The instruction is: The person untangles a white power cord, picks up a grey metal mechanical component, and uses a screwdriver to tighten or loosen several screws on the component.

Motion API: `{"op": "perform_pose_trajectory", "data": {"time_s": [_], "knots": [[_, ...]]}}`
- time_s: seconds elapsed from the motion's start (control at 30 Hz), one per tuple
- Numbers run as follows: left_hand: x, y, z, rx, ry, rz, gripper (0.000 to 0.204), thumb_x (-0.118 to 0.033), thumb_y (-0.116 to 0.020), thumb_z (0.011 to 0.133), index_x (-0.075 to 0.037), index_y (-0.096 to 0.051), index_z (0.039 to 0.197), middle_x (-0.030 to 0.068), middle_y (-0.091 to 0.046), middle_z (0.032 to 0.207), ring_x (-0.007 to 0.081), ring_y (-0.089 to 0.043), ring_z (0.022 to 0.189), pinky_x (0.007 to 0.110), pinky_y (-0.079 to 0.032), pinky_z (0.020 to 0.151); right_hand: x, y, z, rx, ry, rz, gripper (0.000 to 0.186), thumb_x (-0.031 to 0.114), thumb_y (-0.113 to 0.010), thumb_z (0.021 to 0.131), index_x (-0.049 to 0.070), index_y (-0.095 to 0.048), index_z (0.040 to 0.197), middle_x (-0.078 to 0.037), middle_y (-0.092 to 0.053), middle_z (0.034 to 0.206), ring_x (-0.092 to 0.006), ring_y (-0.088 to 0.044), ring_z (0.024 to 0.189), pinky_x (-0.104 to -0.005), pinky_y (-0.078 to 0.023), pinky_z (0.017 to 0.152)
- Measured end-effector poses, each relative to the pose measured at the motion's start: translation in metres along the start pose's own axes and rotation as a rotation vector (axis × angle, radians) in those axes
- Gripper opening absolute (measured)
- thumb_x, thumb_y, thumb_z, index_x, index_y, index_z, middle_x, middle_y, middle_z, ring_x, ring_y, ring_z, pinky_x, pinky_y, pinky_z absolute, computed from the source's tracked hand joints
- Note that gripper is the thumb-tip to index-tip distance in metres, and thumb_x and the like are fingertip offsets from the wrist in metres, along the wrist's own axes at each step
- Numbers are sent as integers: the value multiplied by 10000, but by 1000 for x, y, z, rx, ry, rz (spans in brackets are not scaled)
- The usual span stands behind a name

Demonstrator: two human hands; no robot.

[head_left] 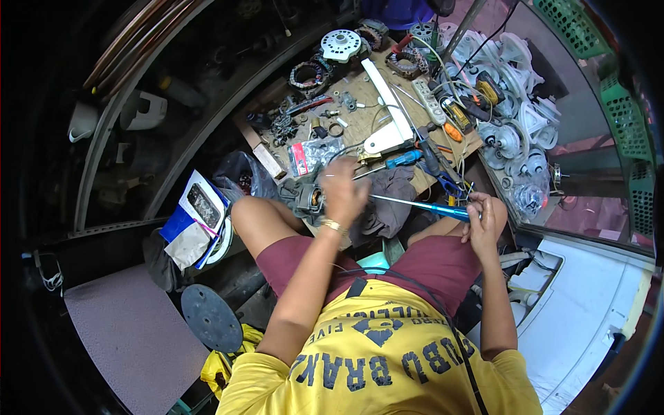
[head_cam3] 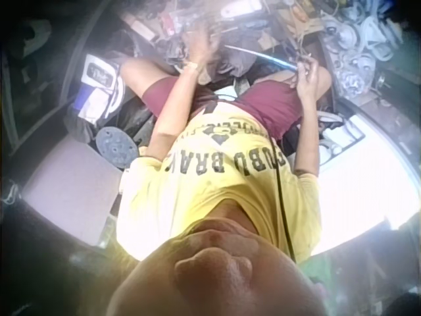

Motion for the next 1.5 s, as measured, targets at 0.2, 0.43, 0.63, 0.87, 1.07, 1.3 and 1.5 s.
{"op": "perform_pose_trajectory", "data": {"time_s": [0.2,0.43,0.63,0.87,1.07,1.3,1.5], "knots": [[110,50,-7,188,201,490,662,-391,-807,814,-78,-584,1354,138,-607,1315,319,-529,1307,628,-352,1098,3,-3,7,-22,181,196,395,202,-556,1066,61,-388,1395,-87,-569,989,-79,-562,587,-217,-489,425],[140,75,-16,-140,328,125,910,-214,-895,727,-48,-417,1483,208,-535,1364,400,-548,1277,514,-429,1075,-14,-11,10,-27,-35,212,453,152,-574,1045,86,-343,1430,-100,-571,1006,-107,-584,592,-266,-556,438],[141,36,-31,-158,347,9,1196,-200,-965,638,-7,-240,1570,282,-462,1412,458,-493,1297,464,-434,1103,-35,4,13,208,-225,45,478,174,-580,1045,101,-328,1445,-125,-553,1162,-141,-649,752,-262,-602,540],[196,-20,-83,-298,704,-299,717,-398,-947,676,-24,-639,1204,203,-701,1129,353,-634,1129,442,-474,1009,-17,9,17,-54,66,61,403,185,-554,1065,88,-377,1415,-95,-594,992,-88,-570,579,-227,-486,418],[205,-31,-85,-273,779,-332,674,-394,-955,660,-56,-661,1164,207,-689,1140,366,-629,1114,444,-477,996,-15,8,11,-149,312,73,370,141,-508,1081,81,-393,1427,-91,-580,965,-64,-477,457,-227,-439,357],[205,-28,-87,-333,691,-336,642,-357,-954,677,-36,-658,1147,201,-697,1120,337,-639,1079,425,-486,968,-27,0,7,96,-130,325,520,129,-581,1031,131,-325,1484,-134,-525,1165,-132,-636,733,-272,-627,559],[214,-35,-87,-335,674,-502,627,-293,-960,690,-14,-651,1159,163,-708,1070,268,-667,997,385,-514,913,-40,13,18,97,-191,121,526,137,-578,1034,110,-311,1486,-139,-540,1116,-131,-612,616,-272,-578,457]]}}
Point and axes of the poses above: each hand's wrist, its own z-axis towards the middle knuckle, its own y-axis out of the back of the hand, x = y × z, the point moved 6 cm from there along z, towards the middle knuckle
